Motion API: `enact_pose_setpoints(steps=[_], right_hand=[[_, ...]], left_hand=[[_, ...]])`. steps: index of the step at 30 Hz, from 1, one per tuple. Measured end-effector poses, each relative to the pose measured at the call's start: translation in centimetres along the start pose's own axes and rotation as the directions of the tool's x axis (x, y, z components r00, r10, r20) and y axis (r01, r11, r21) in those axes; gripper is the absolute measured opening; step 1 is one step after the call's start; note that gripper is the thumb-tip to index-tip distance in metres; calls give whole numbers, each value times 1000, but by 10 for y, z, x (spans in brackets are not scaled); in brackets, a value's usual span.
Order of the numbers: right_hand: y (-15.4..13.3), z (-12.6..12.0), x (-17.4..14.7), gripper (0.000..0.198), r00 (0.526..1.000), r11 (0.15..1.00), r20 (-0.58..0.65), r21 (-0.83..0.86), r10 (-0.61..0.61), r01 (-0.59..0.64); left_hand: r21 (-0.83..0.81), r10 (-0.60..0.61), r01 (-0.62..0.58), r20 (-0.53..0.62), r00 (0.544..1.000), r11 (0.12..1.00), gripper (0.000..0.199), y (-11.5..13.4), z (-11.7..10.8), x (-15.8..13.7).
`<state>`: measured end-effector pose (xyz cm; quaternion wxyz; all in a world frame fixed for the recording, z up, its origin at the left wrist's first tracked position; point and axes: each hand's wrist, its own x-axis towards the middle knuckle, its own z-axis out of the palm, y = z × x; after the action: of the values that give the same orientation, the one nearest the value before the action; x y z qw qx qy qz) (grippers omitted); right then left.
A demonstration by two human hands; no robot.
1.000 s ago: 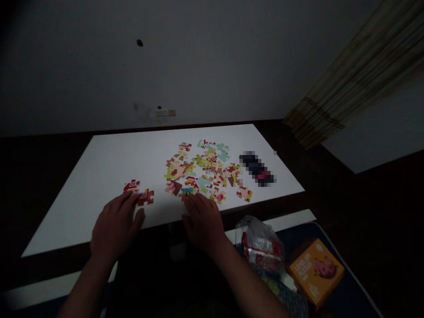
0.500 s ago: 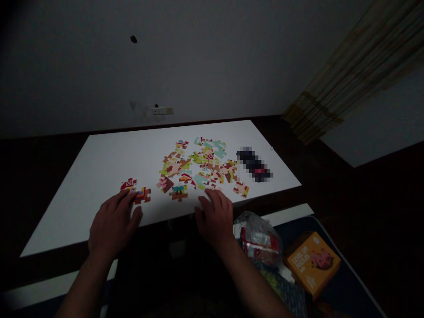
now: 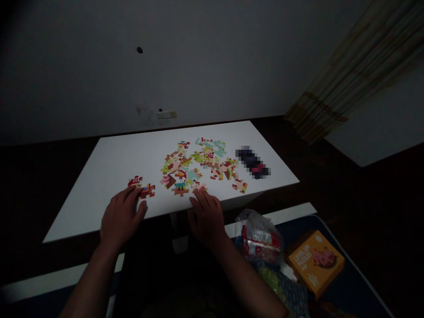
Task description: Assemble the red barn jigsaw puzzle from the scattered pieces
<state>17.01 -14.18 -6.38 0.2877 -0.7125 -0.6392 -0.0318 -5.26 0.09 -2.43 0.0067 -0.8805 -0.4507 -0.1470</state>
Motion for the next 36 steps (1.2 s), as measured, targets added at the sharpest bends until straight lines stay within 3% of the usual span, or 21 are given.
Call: enact_pose_setpoints(steps=[11,18,20,23,26,29,36], right_hand=[[17,-10,-12,27,991,993,-72,52,109,-105],[30,-21,-17,36,1000,1000,7,12,4,-4],[49,-31,-18,33,994,997,-83,-32,70,-73],[79,-43,-23,31,938,962,-272,-110,213,-251],[94,-46,-29,31,917,934,-303,-162,259,-318],[88,-37,-32,33,932,938,-269,-180,244,-297],[41,-11,-16,31,970,970,-156,-131,184,-205]], left_hand=[[-13,-12,11,-42,999,1000,43,1,2,-2],[-31,-19,18,-33,999,999,45,0,2,-2],[-38,-31,30,-21,999,999,45,0,3,-3],[-59,-48,48,-4,999,997,46,-1,5,-3],[-70,-49,48,-5,999,996,47,-2,7,-4],[-58,-51,50,-13,999,997,47,-2,7,-4],[-77,-34,31,-35,999,997,46,-2,6,-4]])
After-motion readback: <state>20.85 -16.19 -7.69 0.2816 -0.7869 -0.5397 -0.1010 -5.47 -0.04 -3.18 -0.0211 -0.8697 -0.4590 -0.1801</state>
